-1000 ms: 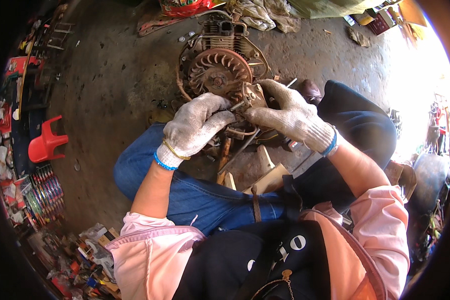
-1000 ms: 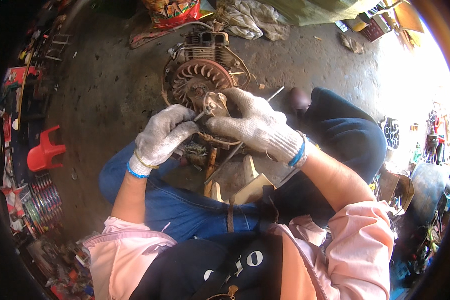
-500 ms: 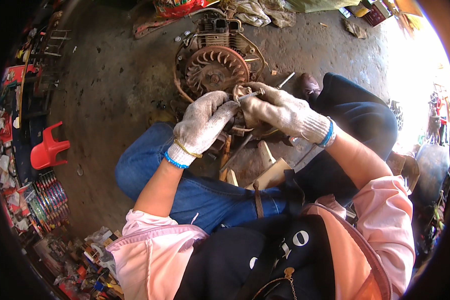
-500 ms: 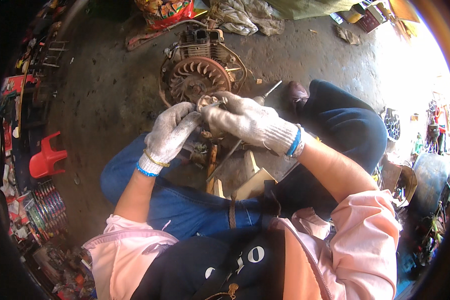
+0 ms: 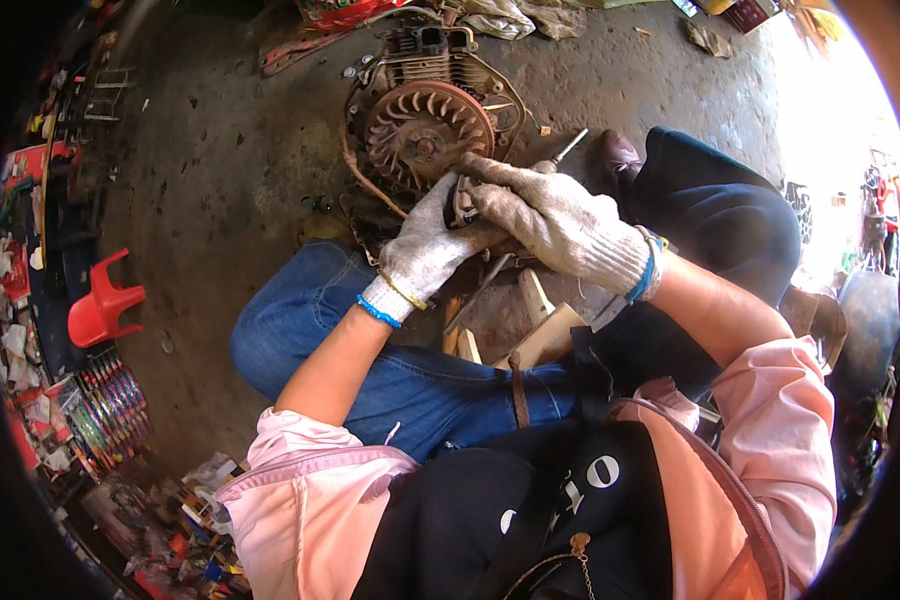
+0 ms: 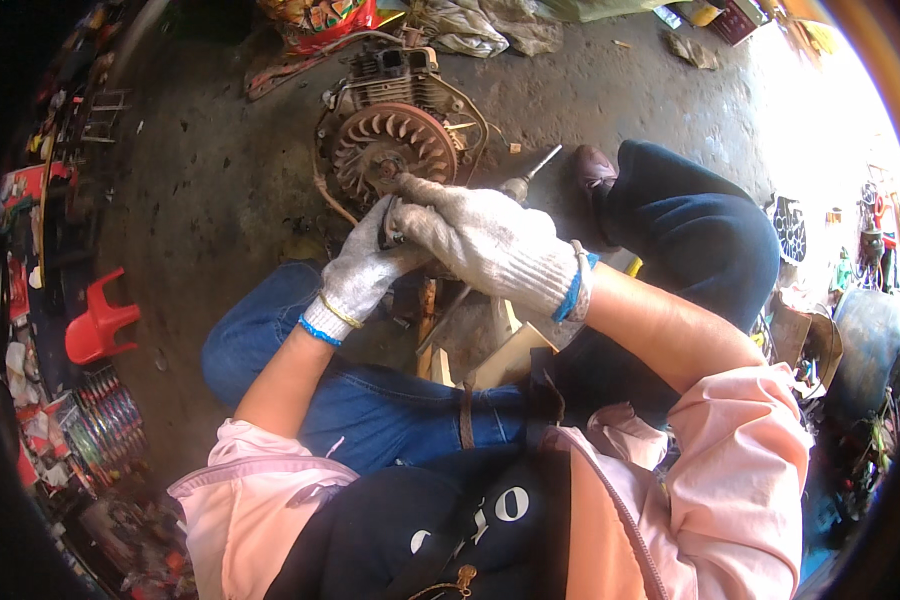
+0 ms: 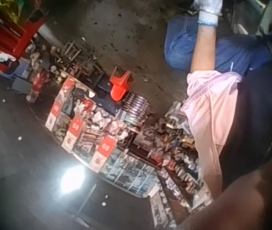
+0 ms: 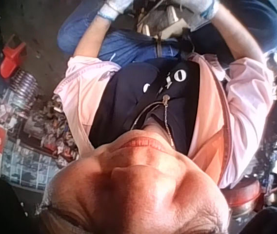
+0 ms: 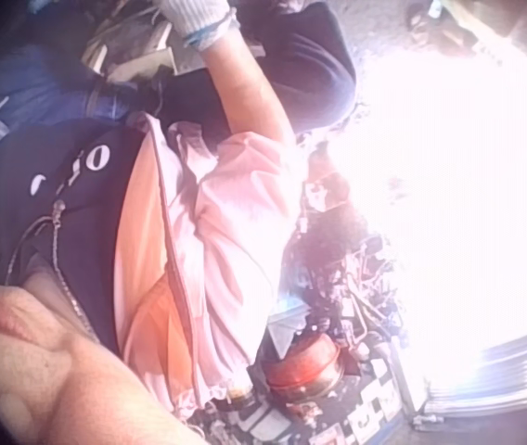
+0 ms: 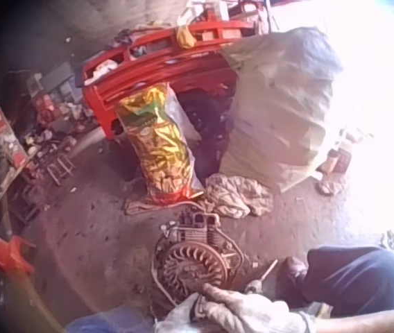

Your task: The person uses a cordless impact wrench to remove bolts from a small engine block. They remove a metal cover, set it aside, and continue removing additional bolts from the engine casing.

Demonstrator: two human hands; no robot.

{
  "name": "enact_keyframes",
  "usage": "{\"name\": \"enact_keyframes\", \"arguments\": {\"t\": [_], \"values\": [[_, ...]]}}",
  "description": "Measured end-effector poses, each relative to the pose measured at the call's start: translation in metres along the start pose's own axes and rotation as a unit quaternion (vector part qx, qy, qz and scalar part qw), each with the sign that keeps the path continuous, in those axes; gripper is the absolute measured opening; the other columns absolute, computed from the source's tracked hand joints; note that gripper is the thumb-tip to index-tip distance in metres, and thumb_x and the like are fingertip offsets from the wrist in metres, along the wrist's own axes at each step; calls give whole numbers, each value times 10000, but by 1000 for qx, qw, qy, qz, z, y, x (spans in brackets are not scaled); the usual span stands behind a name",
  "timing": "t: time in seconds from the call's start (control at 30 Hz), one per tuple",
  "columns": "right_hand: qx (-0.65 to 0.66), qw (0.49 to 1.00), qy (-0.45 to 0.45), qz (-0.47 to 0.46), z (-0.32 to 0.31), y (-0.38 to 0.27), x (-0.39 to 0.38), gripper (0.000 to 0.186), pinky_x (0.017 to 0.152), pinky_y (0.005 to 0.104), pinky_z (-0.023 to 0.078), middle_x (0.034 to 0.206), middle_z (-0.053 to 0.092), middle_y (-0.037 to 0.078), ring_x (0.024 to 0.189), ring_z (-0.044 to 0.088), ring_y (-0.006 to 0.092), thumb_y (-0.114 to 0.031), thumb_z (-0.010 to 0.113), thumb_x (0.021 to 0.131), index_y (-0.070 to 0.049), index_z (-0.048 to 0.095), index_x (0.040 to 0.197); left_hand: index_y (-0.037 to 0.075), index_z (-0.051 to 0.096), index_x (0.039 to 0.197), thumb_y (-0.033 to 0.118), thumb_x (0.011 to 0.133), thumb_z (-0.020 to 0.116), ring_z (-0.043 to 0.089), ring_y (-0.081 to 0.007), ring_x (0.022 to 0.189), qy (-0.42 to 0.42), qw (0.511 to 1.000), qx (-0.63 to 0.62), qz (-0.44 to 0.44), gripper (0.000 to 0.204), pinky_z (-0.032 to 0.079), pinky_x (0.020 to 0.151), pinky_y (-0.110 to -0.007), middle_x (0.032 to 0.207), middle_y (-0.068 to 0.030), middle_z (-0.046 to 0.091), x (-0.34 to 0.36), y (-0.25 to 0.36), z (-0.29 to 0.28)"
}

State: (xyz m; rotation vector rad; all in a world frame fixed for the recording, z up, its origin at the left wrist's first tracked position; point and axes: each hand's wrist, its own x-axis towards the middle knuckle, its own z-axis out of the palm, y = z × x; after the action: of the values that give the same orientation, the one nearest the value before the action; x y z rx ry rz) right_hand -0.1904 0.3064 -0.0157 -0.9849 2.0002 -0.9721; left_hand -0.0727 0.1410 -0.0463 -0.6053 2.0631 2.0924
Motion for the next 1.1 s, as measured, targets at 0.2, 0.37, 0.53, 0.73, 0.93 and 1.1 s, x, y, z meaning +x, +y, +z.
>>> {"name": "enact_keyframes", "arguments": {"t": [0.2,0.37,0.53,0.73,0.93,1.1], "values": [[-91,992,29,-77,-4,-6,-6,498,808,429,554,1065,686,264,981,674,402,-367,528,1046,-33,556,1415,18,571,1324,124,790,870,634,-146,1092,-5,999,-33,18,621,528,950,-306,1197,-67,681,9,-14,-4],[25,997,32,-59,-3,2,-8,467,815,423,562,1066,707,230,969,696,390,-363,543,1037,-8,607,1333,23,603,1281,97,795,859,649,-144,1030,-10,989,-138,-50,555,541,916,-299,1149,-54,690,9,-23,-1],[-123,978,124,-114,-6,8,-5,321,756,416,574,1011,716,168,877,715,363,-314,574,1014,-64,675,1189,22,632,1229,32,814,821,658,-135,970,68,987,-125,-77,456,555,870,-287,1098,-35,696,5,-32,-8],[-218,974,55,-5,-35,34,1,317,806,450,570,1058,694,188,929,704,381,-262,650,933,-59,652,1176,47,587,1333,94,944,695,692,-172,1072,99,949,-277,-114,406,570,912,-300,1190,-87,705,-1,-42,-40],[-65,986,67,-136,-14,33,1,583,882,423,569,1179,662,181,1070,684,347,-256,761,836,-91,562,1359,61,537,1391,88,950,686,692,-195,1062,-21,907,-414,-76,466,588,893,-335,1227,-82,680,-12,-31,-30],[-1,994,35,-107,7,11,1,874,1065,424,474,1295,628,249,1236,611,368,-395,816,788,-10,441,1478,44,489,1433,63,960,650,649,-179,1126,-58,927,-363,-76,500,544,961,-330,1306,-81,632,-9,-12,-18]]}}
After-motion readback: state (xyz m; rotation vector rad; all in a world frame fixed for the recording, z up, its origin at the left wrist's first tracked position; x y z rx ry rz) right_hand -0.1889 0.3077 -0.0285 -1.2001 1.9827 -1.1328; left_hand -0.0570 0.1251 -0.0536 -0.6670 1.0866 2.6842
